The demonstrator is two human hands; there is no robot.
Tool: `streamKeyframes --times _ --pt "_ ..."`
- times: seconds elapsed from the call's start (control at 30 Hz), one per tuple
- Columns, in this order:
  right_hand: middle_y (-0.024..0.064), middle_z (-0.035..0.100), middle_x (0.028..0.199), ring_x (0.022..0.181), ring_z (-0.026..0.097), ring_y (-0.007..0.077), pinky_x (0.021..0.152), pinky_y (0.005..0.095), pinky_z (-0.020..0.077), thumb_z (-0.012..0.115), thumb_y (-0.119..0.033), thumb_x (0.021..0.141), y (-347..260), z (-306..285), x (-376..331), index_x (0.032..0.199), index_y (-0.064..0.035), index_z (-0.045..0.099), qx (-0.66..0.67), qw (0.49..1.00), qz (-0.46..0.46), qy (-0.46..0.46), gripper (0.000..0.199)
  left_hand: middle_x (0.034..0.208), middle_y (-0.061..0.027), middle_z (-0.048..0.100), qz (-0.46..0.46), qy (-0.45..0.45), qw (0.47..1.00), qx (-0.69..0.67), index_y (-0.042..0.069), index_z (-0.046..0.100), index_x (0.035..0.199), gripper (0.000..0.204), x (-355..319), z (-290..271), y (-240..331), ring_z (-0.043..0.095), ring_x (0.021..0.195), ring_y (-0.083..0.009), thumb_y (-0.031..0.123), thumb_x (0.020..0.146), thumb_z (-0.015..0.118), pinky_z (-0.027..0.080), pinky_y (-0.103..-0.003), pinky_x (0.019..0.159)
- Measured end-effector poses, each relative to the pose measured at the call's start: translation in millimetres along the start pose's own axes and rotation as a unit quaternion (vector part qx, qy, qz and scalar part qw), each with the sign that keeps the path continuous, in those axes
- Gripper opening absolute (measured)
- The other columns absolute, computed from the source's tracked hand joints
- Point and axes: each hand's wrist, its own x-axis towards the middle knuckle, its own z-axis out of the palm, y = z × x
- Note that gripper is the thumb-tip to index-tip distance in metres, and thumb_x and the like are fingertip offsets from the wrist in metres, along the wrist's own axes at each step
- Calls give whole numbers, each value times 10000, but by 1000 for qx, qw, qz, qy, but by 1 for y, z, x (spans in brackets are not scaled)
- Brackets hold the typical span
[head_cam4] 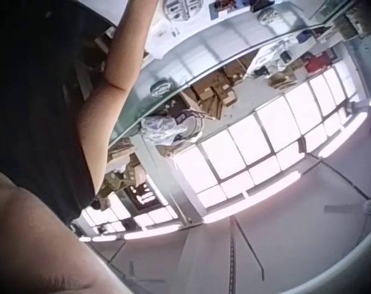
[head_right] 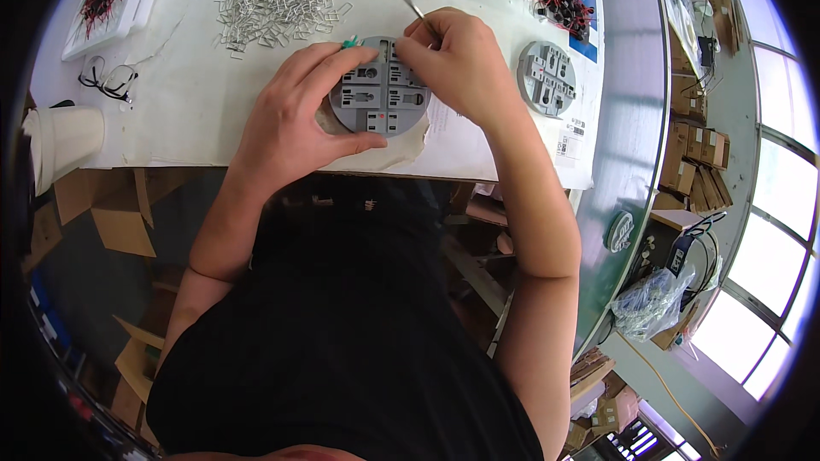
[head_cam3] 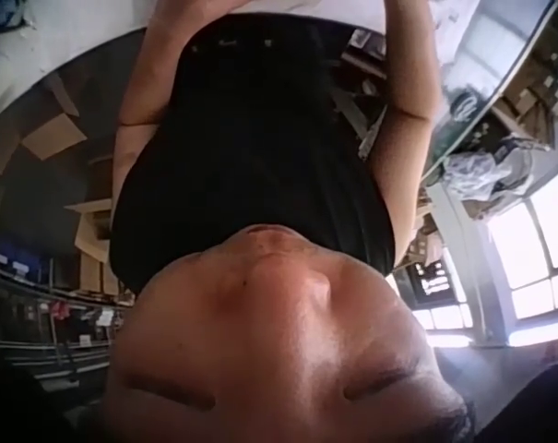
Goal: Assemble small electronic components onto a circular base using a manual tool.
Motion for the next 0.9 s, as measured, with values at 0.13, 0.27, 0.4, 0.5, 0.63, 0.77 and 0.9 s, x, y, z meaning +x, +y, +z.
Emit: streamKeyframes --times 0.13,0.27,0.4,0.5,0.63,0.77,0.9 --pt "86 711 772 696 629 126 643 319 520 775 -251 907 -2 4 -2 948 62 749 -61 998 -23 6 317 1319 -93 641 2 1 1000 0 120 633 1395 825 -1 1 -1 639 1219 -317 278 668 990 566 -431 1006" --pt "85 702 751 682 629 125 647 315 521 791 -284 916 0 -3 1 951 56 749 -41 999 8 -21 344 1323 -100 642 -2 -3 1000 2 117 634 1395 830 -2 -1 0 639 1223 -322 282 664 991 564 -434 1008" --pt "-11 680 860 787 570 49 690 245 464 764 -193 1004 7 -5 0 1026 55 736 -7 998 26 -61 250 1328 -105 643 -4 -17 1000 -9 116 634 1395 836 1 -1 -3 642 1221 -330 285 659 993 563 -440 1009" --pt "-10 686 876 814 584 55 721 245 475 759 -214 1009 4 -4 0 1045 49 740 -27 998 11 -58 266 1328 -109 646 -4 -27 999 -17 111 637 1391 835 4 -1 -4 645 1213 -335 288 658 995 563 -441 1005" --pt "-32 671 852 767 560 37 665 232 441 757 -246 1012 9 -5 -3 1044 22 753 61 997 15 -45 270 1279 -117 668 9 -19 999 -41 93 647 1374 788 10 -4 -4 663 1163 -335 276 687 987 566 -434 981" --pt "-61 648 818 713 517 14 605 219 385 748 -296 1019 10 -5 -7 1042 -10 766 94 995 15 -15 287 1125 -120 710 20 32 997 -61 67 660 1334 639 16 -6 -3 700 1037 -319 226 780 938 577 -417 927" --pt "-82 626 791 678 477 -2 571 213 336 738 -330 1026 22 -5 -7 1034 -27 772 160 987 12 19 305 971 -115 722 -5 70 997 -23 41 682 1247 429 29 -8 5 719 902 -299 159 874 859 589 -402 849"
